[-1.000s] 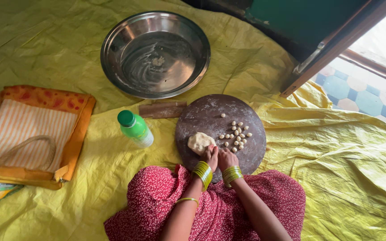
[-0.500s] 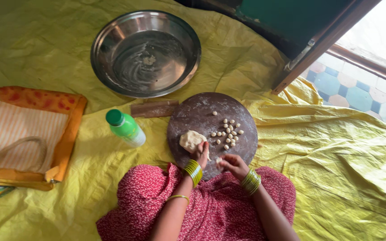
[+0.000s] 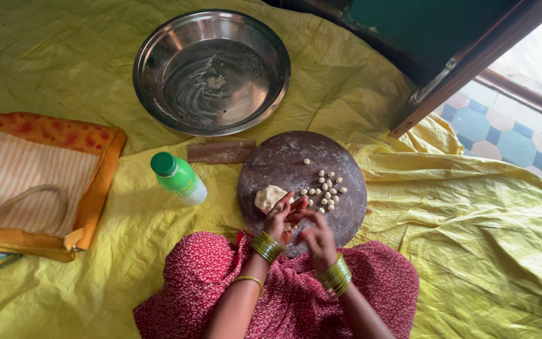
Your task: The person sits on a yellow tarp and repeatedly pinches off small pieces of dough from a larger lump on a wooden board. They roll each piece between their palms to form small balls and place them on the board. A metal bowl and a green bottle are visible nearby.
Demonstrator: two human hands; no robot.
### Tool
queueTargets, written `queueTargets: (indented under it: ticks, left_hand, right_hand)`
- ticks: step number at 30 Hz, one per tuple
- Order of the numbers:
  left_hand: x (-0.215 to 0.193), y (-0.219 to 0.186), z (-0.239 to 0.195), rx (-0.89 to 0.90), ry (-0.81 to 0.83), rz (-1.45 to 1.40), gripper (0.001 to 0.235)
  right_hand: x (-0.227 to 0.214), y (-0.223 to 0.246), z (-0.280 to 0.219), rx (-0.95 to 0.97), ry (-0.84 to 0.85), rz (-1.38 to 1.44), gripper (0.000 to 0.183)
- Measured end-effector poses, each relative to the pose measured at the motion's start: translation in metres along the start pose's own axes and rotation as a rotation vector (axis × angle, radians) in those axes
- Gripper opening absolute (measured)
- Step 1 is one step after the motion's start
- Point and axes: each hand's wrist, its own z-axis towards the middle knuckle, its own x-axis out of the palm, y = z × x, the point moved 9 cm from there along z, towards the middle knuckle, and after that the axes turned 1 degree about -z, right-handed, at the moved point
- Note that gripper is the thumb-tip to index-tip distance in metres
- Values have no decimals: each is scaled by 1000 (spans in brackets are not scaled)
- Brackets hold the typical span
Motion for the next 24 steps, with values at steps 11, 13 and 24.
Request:
queueTargets:
  ticks: [11, 13, 24]
  left_hand:
    - [13, -12, -10, 20, 105, 94, 88]
    - [23, -21, -11, 189, 163, 485, 88]
    - [39, 3, -18, -49, 222, 40, 84]
  right_hand:
    - [114, -52, 50, 663, -168, -776, 75]
    - [104, -53, 61, 484, -397, -454, 72]
    - [29, 17, 81, -179, 8, -363, 87]
